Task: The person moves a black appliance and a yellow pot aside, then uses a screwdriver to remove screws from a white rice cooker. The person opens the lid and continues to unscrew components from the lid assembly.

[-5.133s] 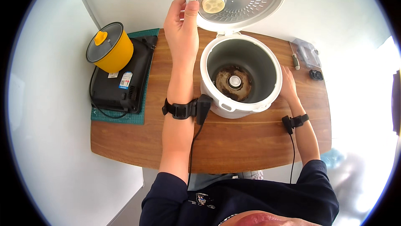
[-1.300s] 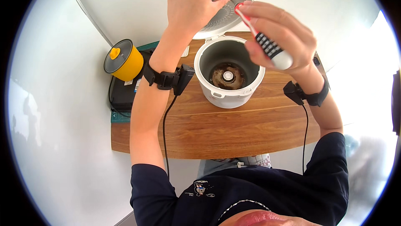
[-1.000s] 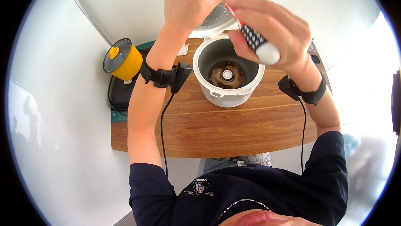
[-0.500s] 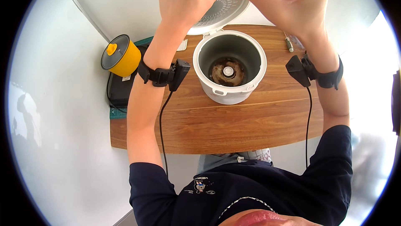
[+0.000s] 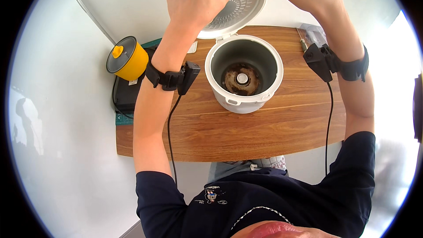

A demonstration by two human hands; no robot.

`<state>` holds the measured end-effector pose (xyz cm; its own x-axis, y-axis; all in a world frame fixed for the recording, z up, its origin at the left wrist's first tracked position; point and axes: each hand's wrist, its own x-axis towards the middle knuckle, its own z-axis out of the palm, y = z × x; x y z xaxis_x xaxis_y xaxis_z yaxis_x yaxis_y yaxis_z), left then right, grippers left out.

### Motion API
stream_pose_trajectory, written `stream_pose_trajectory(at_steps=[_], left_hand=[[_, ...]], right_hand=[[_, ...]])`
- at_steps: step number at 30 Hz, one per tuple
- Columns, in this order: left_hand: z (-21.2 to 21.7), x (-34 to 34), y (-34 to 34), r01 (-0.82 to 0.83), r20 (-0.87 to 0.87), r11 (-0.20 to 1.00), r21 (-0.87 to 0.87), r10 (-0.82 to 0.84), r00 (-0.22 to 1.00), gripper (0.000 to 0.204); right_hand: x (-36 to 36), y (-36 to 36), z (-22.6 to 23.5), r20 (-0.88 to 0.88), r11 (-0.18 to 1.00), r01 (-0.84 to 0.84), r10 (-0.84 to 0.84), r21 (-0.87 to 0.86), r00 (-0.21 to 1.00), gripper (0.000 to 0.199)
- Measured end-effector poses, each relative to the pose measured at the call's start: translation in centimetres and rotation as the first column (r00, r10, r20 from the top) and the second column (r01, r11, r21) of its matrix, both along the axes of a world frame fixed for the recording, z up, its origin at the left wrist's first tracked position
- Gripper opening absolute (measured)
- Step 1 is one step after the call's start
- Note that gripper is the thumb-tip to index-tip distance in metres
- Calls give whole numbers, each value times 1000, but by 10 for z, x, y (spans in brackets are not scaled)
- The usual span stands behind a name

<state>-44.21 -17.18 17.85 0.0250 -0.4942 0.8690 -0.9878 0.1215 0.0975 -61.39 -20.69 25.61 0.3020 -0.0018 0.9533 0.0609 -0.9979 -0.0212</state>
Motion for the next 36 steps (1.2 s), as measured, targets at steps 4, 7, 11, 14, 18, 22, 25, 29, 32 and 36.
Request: stream_pose_trajectory(at_steps=[4, 7, 11, 14, 18, 22, 25, 29, 32, 36], left_hand=[[2, 4, -3, -21, 14, 1000, -12, 22, 1000, 33], [2, 6, -9, -12, 23, 1000, -22, 13, 1000, 34], [0, 16, -12, -18, 14, 1000, 15, 18, 1000, 34], [2, 22, -10, -68, 33, 996, 56, 66, 997, 35], [5, 13, -12, -45, 19, 995, 84, 44, 999, 35], [6, 9, -12, -49, 22, 993, 111, 47, 999, 34], [5, 9, -16, -57, 33, 990, 129, 53, 998, 34], [4, 2, -14, -77, 56, 987, 142, 70, 996, 34], [3, 2, -12, -47, 52, 990, 131, 41, 998, 33], [6, 1, -10, -35, 85, 991, 130, 24, 996, 32]], right_hand=[[-4, 6, 13, -40, 996, -56, 59, 67, 997, 24], [2, -8, 16, -43, 978, -152, 160, 143, 986, 23], [15, -32, -3, -63, 967, -208, 219, 146, 974, 15], [3, -25, -26, -84, 961, -271, 274, 51, 958, 13], [-11, -36, -51, -15, 972, -224, 223, -74, 975, 19], [-24, -34, -59, -54, 988, -137, 133, -72, 990, 15], [-25, -24, -58, -79, 972, -71, 55, -223, 995, 15], [-31, -16, -53, -58, 984, -78, 69, -162, 996, 16], [-32, -11, -56, -61, 981, -49, 38, -190, 997, 19], [-33, -18, -67, -98, 934, -75, 43, -349, 994, 27]])
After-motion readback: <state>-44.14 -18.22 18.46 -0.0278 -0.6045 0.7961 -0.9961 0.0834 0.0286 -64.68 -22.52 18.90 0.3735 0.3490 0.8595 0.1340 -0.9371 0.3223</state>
